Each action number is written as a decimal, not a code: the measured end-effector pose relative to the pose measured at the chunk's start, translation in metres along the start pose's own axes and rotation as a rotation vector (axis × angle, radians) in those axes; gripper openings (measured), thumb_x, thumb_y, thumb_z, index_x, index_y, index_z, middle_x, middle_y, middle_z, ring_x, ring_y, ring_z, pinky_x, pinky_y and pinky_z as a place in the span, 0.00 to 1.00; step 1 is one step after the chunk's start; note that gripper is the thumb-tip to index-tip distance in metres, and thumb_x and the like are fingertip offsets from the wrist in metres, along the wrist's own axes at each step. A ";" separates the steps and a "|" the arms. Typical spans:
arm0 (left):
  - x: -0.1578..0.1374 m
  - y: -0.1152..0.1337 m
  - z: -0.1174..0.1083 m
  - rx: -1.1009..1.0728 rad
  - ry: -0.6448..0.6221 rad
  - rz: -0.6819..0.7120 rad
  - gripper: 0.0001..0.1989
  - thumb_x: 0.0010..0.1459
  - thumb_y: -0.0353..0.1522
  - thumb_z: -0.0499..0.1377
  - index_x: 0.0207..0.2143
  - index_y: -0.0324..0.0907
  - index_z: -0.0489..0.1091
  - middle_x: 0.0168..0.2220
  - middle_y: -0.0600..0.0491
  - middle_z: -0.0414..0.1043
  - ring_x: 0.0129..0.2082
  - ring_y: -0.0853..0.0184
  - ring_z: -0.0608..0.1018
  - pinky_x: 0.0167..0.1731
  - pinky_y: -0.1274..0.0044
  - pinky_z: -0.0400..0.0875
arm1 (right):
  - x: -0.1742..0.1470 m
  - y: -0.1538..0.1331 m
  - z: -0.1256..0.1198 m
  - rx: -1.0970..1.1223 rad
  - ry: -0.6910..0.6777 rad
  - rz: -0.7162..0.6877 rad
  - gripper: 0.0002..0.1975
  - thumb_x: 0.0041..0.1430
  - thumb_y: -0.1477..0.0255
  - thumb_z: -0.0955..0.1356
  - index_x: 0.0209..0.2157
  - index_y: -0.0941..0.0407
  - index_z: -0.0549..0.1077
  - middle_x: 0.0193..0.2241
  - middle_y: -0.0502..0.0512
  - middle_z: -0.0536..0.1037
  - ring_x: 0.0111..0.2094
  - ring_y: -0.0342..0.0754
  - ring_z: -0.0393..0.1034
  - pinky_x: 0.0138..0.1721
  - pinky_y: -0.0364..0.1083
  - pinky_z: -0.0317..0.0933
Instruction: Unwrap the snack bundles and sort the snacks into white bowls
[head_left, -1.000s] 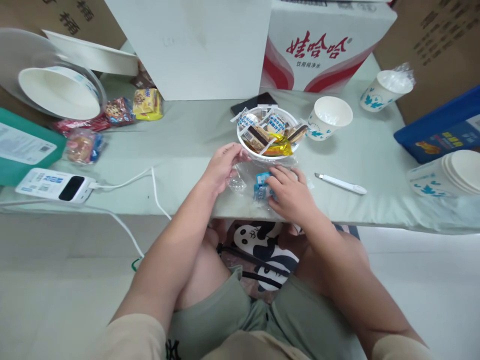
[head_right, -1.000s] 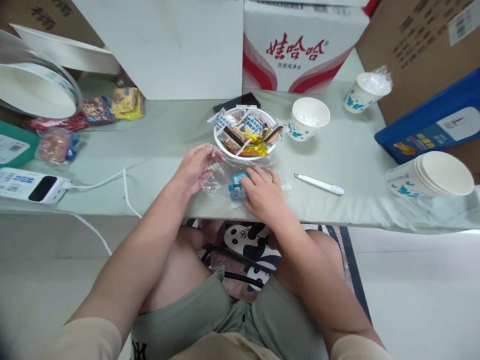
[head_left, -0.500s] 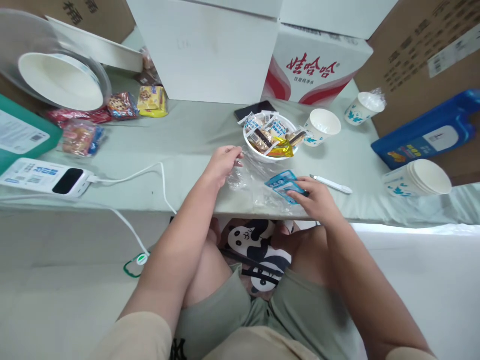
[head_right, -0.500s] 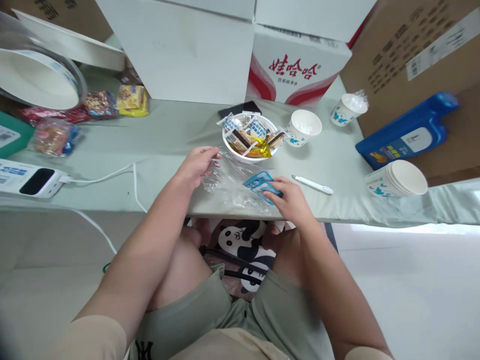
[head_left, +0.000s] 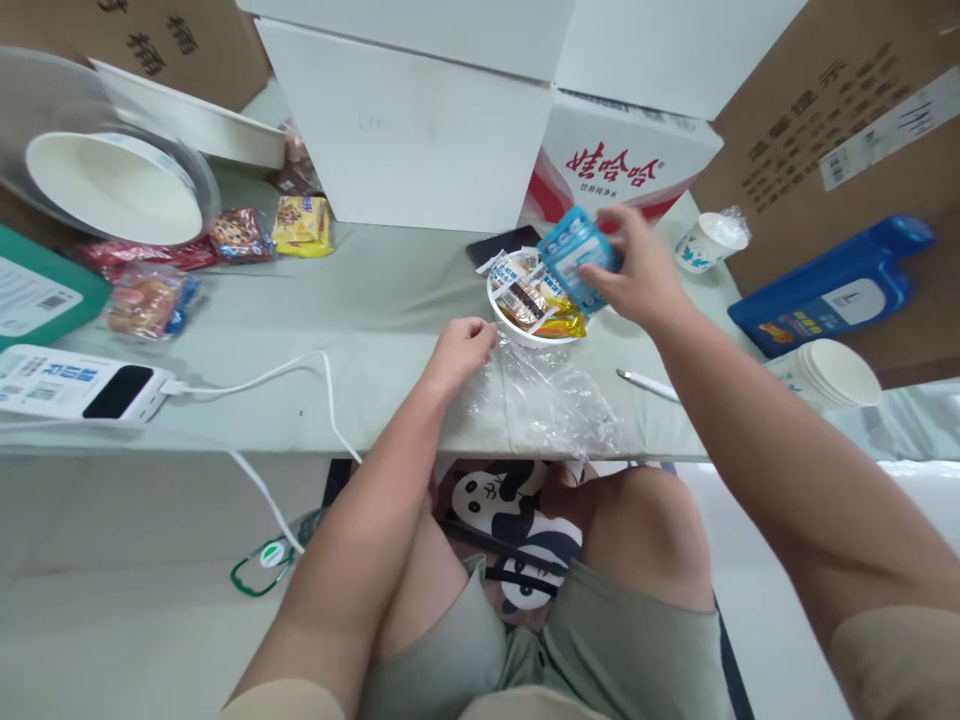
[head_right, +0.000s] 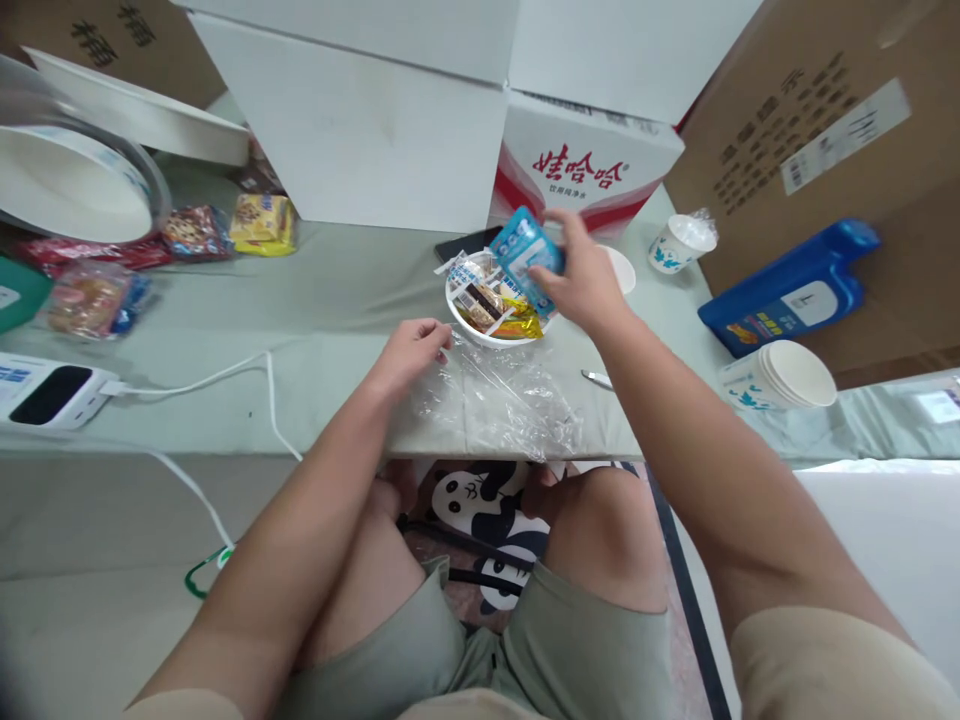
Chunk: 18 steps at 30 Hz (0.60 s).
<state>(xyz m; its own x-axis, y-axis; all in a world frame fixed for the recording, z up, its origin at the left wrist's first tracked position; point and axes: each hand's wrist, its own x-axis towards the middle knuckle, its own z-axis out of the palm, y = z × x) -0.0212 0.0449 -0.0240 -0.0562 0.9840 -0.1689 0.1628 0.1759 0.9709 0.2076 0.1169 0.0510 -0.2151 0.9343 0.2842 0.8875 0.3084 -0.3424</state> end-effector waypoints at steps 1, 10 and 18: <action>0.001 0.000 -0.001 0.007 0.008 -0.012 0.16 0.60 0.31 0.59 0.19 0.42 0.66 0.19 0.57 0.67 0.21 0.68 0.73 0.27 0.77 0.61 | 0.008 -0.002 0.005 -0.019 -0.060 -0.003 0.32 0.55 0.63 0.72 0.61 0.52 0.68 0.47 0.62 0.81 0.42 0.58 0.75 0.45 0.58 0.69; 0.007 0.003 -0.003 -0.137 0.033 -0.098 0.06 0.61 0.33 0.62 0.35 0.43 0.66 0.27 0.58 0.73 0.19 0.71 0.74 0.28 0.77 0.68 | 0.016 0.005 0.030 -0.151 -0.023 0.016 0.27 0.52 0.68 0.72 0.55 0.55 0.73 0.46 0.63 0.81 0.45 0.63 0.75 0.44 0.59 0.68; 0.014 0.000 0.009 -0.240 -0.062 -0.096 0.10 0.58 0.28 0.64 0.36 0.43 0.63 0.23 0.59 0.74 0.20 0.70 0.77 0.28 0.79 0.70 | 0.030 0.011 0.056 -0.235 -0.173 -0.176 0.25 0.46 0.64 0.77 0.47 0.55 0.73 0.36 0.59 0.80 0.38 0.61 0.75 0.43 0.57 0.68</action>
<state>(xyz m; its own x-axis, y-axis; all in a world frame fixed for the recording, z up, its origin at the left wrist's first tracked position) -0.0136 0.0589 -0.0283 0.0019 0.9642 -0.2651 -0.0794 0.2644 0.9611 0.1881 0.1585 0.0058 -0.4217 0.8930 0.1574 0.8958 0.4372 -0.0801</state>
